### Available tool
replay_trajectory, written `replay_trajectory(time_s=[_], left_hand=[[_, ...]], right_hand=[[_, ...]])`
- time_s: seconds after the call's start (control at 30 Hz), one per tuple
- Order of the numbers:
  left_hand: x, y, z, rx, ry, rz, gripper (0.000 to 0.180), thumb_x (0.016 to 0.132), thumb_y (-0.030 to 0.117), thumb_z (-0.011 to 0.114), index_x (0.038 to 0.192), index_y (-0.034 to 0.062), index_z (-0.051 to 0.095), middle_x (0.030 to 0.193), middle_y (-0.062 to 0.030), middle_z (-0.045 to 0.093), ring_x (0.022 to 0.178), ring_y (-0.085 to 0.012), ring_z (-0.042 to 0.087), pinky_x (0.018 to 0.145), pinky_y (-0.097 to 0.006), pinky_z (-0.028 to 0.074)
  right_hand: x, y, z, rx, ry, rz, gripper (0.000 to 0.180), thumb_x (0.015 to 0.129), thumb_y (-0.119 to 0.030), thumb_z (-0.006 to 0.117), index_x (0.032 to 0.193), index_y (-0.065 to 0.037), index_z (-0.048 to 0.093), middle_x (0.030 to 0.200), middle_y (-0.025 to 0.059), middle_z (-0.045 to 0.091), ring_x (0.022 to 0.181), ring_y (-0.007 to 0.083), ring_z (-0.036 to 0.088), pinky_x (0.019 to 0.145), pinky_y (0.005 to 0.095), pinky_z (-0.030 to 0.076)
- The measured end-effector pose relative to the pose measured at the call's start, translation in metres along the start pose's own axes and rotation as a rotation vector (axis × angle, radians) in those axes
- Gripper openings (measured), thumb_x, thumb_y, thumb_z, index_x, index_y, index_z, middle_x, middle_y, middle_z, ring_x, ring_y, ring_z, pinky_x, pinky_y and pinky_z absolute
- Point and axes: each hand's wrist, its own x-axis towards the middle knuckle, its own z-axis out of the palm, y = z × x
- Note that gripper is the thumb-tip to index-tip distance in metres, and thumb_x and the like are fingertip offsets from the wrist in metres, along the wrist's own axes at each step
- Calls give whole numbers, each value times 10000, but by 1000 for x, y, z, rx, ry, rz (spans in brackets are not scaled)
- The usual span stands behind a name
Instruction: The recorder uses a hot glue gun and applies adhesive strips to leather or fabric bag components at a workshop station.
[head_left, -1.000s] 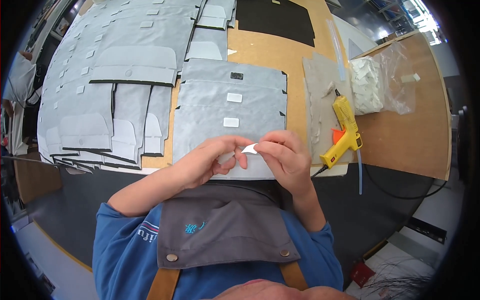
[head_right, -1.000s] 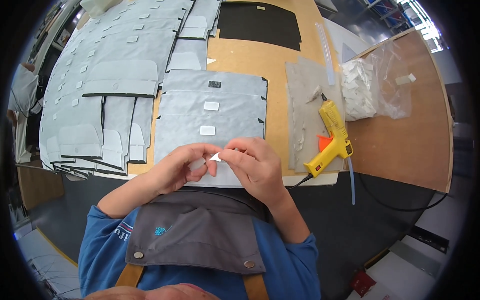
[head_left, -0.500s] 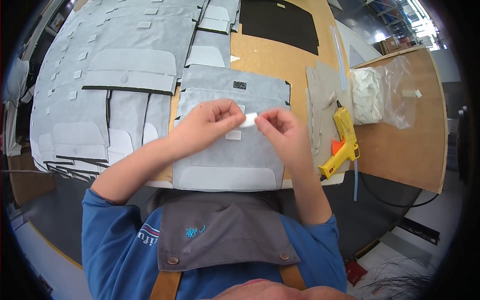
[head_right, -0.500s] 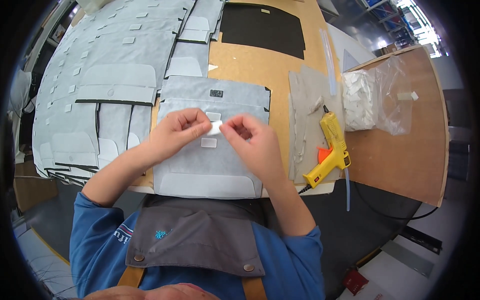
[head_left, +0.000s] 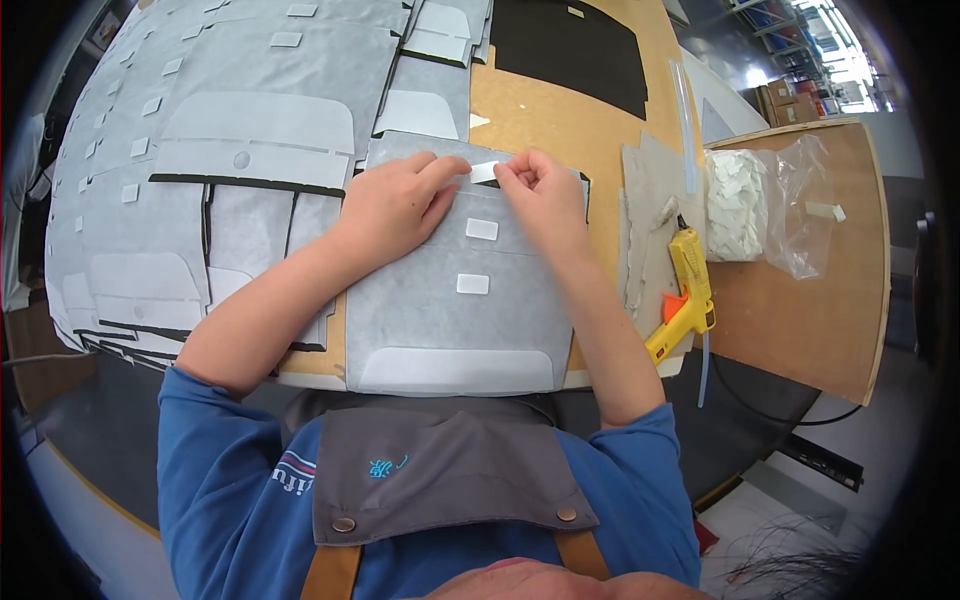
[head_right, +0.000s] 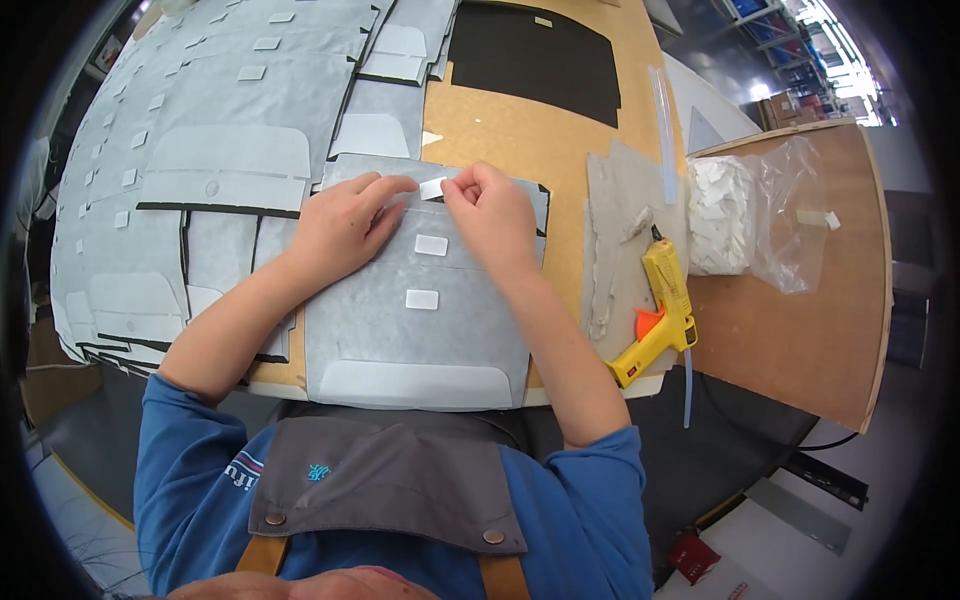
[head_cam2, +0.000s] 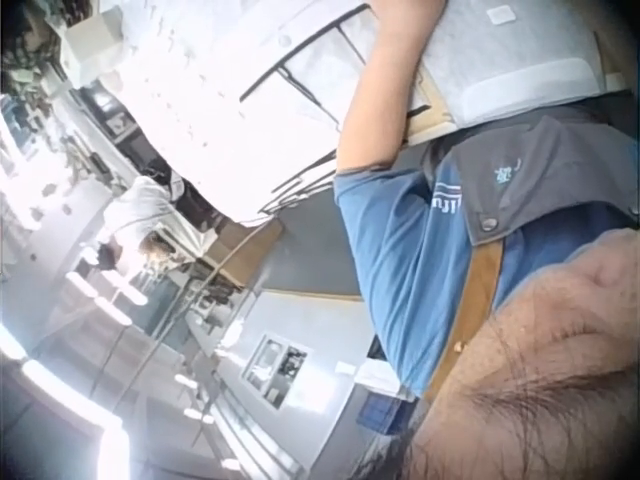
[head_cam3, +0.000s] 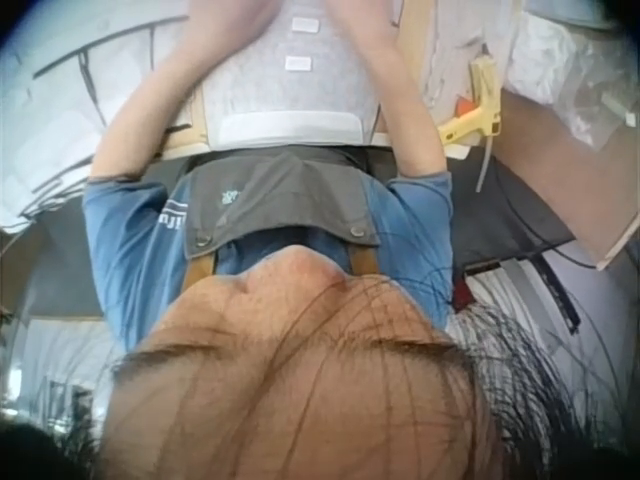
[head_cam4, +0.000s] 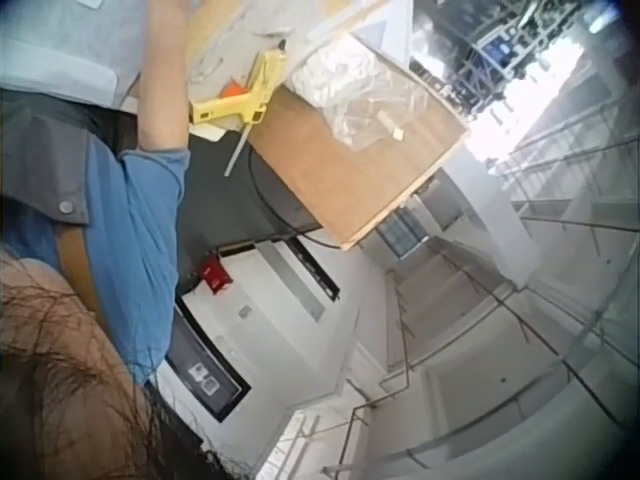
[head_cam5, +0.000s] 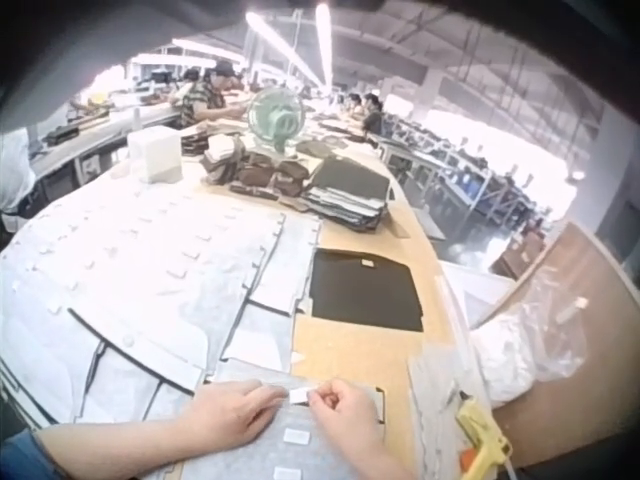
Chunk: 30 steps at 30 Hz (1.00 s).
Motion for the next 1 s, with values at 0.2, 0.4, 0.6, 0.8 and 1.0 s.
replay_trajectory(time_s=[0.2,0.4,0.6,0.8,1.0], left_hand=[[-4,-2,5,83,25,79,260,886,165,661,1138,232,662,770,-1,583,666,-205,627,543,-344,498],[-5,1,3,141,-51,77,336,874,175,656,1193,281,671,779,-4,546,690,-193,622,548,-354,508],[-4,-2,5,141,-63,92,333,879,180,649,1195,283,670,771,0,540,695,-183,623,553,-346,511],[-4,1,7,114,0,64,308,891,188,640,1185,276,661,773,2,555,702,-184,633,557,-346,513],[-4,0,5,172,-75,58,311,890,186,640,1186,280,659,773,4,557,697,-181,634,554,-345,514]], right_hand=[[-4,0,0,-12,24,-2,210,865,-219,711,819,-24,646,667,27,630,604,114,559,577,281,449],[-7,-3,1,-27,58,-2,215,858,-219,715,801,-26,639,660,34,631,599,130,567,579,296,457],[-11,0,0,-115,68,0,169,851,-212,694,893,-58,639,726,63,630,644,201,606,601,351,480],[-35,0,-9,-251,102,-227,263,888,-123,634,1149,-131,654,868,60,592,712,242,599,632,370,489],[-48,8,-10,-456,80,-391,414,852,-34,606,1218,-212,681,854,52,539,731,251,596,645,391,495]])
